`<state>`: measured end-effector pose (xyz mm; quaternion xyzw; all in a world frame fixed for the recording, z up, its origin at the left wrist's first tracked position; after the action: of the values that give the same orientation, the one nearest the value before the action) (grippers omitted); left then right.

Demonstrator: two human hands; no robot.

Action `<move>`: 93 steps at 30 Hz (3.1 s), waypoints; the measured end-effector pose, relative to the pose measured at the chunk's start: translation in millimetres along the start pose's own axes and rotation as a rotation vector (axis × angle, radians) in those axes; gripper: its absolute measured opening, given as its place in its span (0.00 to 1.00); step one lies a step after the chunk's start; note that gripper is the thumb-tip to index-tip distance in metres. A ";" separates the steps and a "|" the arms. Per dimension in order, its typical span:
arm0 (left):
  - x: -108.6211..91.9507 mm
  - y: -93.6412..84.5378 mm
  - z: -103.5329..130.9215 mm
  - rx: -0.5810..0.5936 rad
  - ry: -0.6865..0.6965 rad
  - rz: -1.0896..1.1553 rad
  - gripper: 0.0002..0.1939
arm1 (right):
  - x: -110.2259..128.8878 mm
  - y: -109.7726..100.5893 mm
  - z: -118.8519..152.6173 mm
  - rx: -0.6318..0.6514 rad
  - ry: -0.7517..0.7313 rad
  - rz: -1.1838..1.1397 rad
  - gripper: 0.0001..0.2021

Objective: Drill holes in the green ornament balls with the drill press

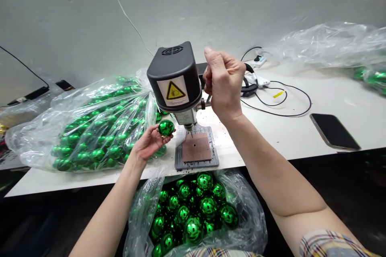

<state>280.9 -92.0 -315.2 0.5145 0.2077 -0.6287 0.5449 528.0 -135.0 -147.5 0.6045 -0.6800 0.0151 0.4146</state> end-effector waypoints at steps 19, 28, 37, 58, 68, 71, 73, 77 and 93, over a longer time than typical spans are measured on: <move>67.5 44.7 -17.7 -0.214 0.416 -0.573 0.28 | -11.3 -4.0 -6.4 0.128 -0.050 0.096 0.29; 73.4 55.8 -17.1 -0.152 0.516 -0.637 0.26 | 0.8 -2.9 1.3 0.070 -0.041 0.043 0.26; 85.9 51.2 -21.2 -0.124 0.451 -0.534 0.30 | 21.2 -16.1 39.0 0.108 -0.225 0.006 0.27; 89.9 49.1 -20.6 -0.119 0.488 -0.499 0.30 | -1.1 -49.3 85.3 0.394 -0.699 -0.014 0.23; 83.7 50.2 -2.9 -0.281 0.444 -0.472 0.27 | 12.4 -7.9 16.3 0.076 -0.102 0.024 0.26; 66.8 47.0 37.6 -0.253 0.339 -0.762 0.24 | 1.8 2.1 -4.2 0.092 0.023 0.014 0.27; 56.2 48.8 61.0 0.002 0.252 -0.974 0.21 | -6.1 1.9 -9.1 0.129 0.032 0.009 0.27; 8.8 22.2 47.4 -0.169 0.291 -1.039 0.13 | -13.1 -3.4 -7.7 0.174 -0.023 0.009 0.27; -24.4 -30.8 -103.0 -0.613 0.290 -0.665 0.22 | -7.0 -2.4 -5.6 0.044 0.004 -0.024 0.24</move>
<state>293.5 14.1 -342.7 0.3182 0.6110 -0.6005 0.4060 532.5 -127.0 -149.0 0.6215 -0.6715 0.0260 0.4027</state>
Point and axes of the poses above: each hand's wrist, its own z-axis away from the middle knuckle, its own y-axis out of the palm, x = y × z, the point moved 5 cm from there along -z, towards the middle knuckle, and after that the axes turned 9 degrees about -y, right-handed, at the moved point
